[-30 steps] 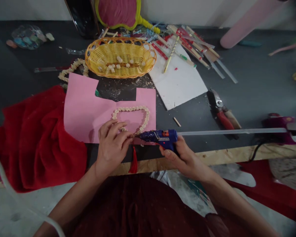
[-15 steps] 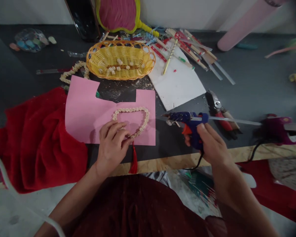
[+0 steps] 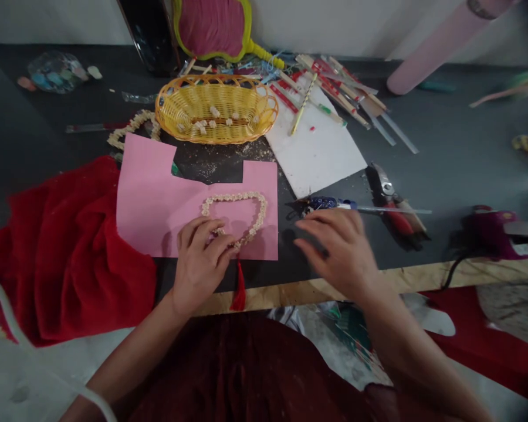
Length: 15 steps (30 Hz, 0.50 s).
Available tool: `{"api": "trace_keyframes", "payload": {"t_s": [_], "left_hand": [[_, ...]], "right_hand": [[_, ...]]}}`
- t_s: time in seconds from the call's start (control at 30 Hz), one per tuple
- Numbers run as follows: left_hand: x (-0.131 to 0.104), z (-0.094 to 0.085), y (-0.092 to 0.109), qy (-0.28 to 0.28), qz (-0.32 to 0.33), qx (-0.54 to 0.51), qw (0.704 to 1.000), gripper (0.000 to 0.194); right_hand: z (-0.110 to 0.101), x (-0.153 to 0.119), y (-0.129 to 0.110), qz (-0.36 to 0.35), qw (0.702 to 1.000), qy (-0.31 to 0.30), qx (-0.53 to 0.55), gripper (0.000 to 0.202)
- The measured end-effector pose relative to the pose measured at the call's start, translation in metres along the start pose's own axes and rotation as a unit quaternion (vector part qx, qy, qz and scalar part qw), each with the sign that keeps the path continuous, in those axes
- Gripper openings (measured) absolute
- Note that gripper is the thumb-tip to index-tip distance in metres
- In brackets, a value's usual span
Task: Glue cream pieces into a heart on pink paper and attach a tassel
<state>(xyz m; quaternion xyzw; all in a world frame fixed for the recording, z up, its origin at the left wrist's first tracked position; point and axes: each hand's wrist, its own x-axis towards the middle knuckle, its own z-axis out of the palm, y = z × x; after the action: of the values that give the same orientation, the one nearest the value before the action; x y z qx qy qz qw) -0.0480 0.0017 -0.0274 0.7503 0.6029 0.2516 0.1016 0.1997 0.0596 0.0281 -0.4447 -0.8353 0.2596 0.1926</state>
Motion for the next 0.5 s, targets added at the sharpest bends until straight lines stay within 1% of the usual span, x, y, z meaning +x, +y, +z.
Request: {"api": "trace_keyframes", "payload": {"t_s": [0.07, 0.1, 0.17, 0.27, 0.37, 0.5], "left_hand": [[0.0, 0.0, -0.001, -0.002, 0.001, 0.002, 1.0, 0.013], [-0.001, 0.0, -0.001, -0.002, 0.003, 0.004, 1.0, 0.014], [-0.001, 0.0, -0.001, -0.007, 0.005, 0.009, 1.0, 0.017], [-0.001, 0.0, -0.001, -0.01, 0.004, 0.013, 1.0, 0.018], [-0.001, 0.001, -0.002, -0.008, 0.004, 0.012, 1.0, 0.016], [-0.002, 0.003, -0.003, 0.001, 0.01, 0.009, 1.0, 0.016]], "right_hand": [[0.018, 0.011, -0.005, -0.09, 0.994, -0.016, -0.066, 0.022], [0.026, 0.015, -0.006, -0.118, 0.989, -0.028, -0.088, 0.024], [0.038, 0.022, -0.005, -0.151, 0.981, -0.054, -0.112, 0.026], [0.048, 0.031, -0.003, -0.173, 0.974, -0.082, -0.124, 0.025], [0.051, 0.037, -0.001, -0.188, 0.968, -0.107, -0.126, 0.023], [0.055, 0.04, 0.0, -0.191, 0.967, -0.117, -0.118, 0.022]]}}
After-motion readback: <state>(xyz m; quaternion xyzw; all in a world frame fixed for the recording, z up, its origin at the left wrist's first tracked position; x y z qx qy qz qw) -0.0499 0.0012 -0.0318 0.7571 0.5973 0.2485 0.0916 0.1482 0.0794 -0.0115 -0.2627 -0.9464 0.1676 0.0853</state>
